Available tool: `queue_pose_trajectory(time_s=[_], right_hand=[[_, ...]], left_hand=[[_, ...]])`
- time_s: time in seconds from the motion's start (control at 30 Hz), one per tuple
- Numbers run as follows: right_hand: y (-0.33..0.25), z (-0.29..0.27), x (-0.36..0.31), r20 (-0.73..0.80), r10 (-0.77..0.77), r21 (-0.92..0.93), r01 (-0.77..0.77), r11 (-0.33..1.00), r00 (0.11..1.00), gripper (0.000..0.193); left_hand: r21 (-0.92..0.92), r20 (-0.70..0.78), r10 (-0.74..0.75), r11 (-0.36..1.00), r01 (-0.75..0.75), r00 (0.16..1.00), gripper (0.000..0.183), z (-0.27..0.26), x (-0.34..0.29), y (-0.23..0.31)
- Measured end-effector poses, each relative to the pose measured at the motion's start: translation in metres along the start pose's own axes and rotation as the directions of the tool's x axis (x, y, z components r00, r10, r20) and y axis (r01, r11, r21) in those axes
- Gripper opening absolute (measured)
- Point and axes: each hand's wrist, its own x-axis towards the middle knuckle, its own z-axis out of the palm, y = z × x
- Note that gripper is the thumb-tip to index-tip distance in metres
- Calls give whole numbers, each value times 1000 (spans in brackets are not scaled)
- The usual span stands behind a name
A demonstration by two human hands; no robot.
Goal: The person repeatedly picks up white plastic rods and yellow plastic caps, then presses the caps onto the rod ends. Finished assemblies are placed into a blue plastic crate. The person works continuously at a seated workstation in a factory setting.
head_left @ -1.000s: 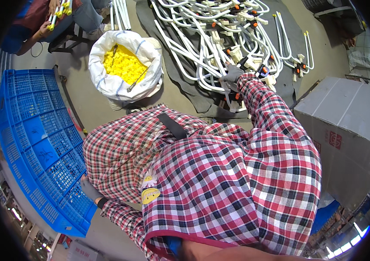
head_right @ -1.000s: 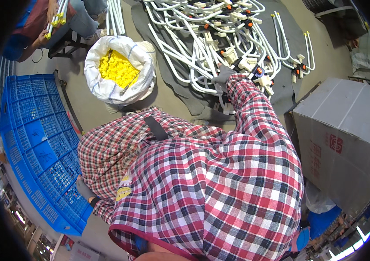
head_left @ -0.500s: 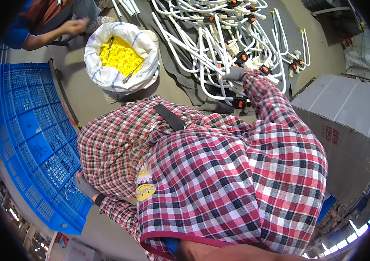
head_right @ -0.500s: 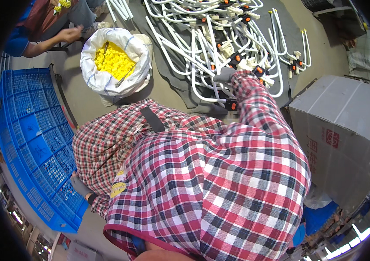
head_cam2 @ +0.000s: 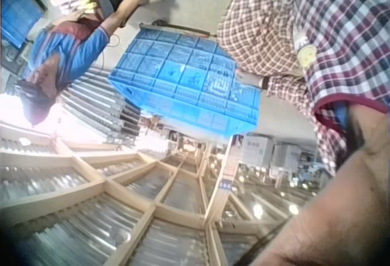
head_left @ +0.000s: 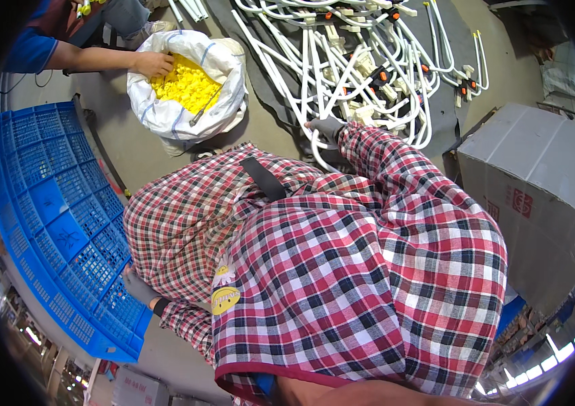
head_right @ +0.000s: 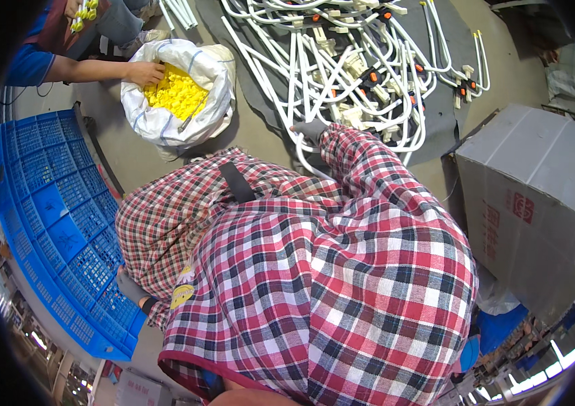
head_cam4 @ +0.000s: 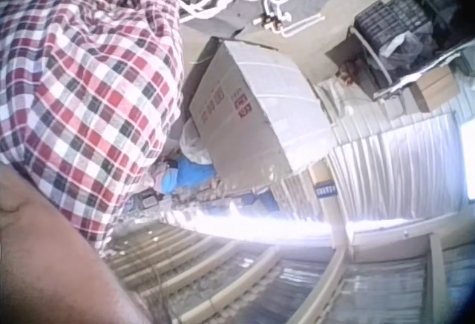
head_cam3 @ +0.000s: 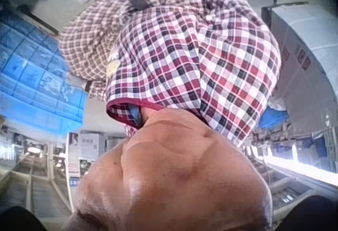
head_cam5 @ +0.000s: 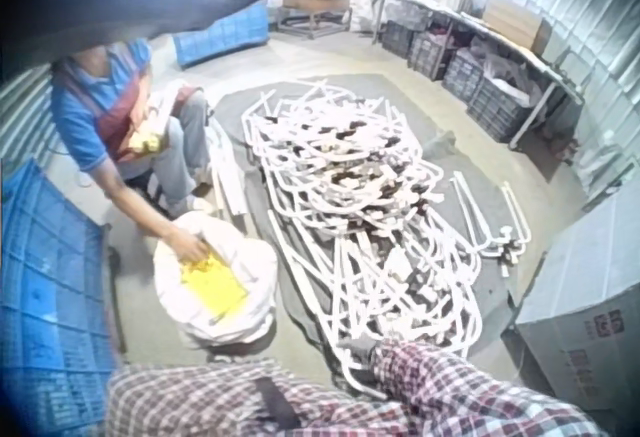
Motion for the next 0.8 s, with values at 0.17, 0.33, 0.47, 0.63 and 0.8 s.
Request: queue_pose_trajectory(time_s=[0.17,0.33,0.47,0.63,0.8], right_hand=[[-12,-9,-7,178,131,-35,-127,991,975,43],[-12,3,-22,161,181,281,-221,934,970,35],[-19,-20,-43,452,86,408,-291,865,888,32],[-44,-99,-137,697,135,142,-320,937,704,57],[-53,-97,-179,566,301,121,-439,890,767,55]], left_hand=[[-39,-39,-19,999,17,999,51,-1,-8,6],[-33,-33,-43,999,42,999,51,3,-4,9],[1,-38,5,1000,-5,999,50,3,1,3],[-48,-22,-35,998,34,999,49,0,5,-4],[-79,-13,-34,996,33,999,48,1,15,-12]])
